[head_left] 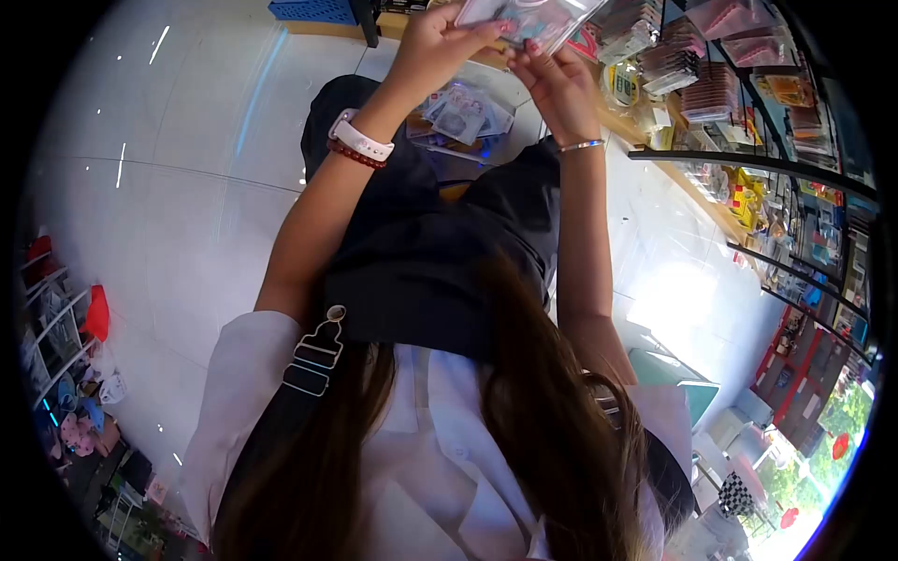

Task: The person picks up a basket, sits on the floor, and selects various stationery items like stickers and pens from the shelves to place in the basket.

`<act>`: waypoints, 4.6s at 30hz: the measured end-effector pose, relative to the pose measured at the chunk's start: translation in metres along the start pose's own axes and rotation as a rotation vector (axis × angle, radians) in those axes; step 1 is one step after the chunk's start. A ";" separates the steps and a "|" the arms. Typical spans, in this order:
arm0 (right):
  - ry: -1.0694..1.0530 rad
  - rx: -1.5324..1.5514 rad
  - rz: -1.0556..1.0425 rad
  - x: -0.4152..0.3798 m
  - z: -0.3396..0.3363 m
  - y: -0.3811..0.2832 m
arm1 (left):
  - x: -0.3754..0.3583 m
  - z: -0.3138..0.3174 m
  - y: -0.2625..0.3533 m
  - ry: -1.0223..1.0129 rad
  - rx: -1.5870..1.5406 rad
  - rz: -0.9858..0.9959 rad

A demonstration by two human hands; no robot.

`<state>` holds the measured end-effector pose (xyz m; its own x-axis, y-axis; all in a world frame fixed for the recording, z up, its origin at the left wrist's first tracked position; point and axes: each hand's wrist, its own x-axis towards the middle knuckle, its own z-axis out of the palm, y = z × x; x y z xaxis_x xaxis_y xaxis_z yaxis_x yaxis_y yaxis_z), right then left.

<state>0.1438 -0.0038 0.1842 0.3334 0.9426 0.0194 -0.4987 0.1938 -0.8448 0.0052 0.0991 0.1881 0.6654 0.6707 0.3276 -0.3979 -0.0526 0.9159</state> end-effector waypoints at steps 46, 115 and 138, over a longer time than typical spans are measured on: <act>0.203 -0.987 0.696 -0.049 -0.178 0.266 | -0.141 -0.035 -0.229 -0.468 1.180 -0.537; 0.088 -0.560 -0.310 0.048 -0.026 -0.008 | 0.016 -0.031 -0.026 0.163 -0.083 -0.127; 0.329 -0.899 0.078 0.057 -0.130 0.104 | -0.044 -0.065 -0.092 0.206 0.267 -0.308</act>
<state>0.2143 0.0345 0.0280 0.6014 0.7939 -0.0896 0.2256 -0.2763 -0.9342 -0.0288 0.1228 0.0743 0.5772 0.8166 0.0021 -0.0060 0.0017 1.0000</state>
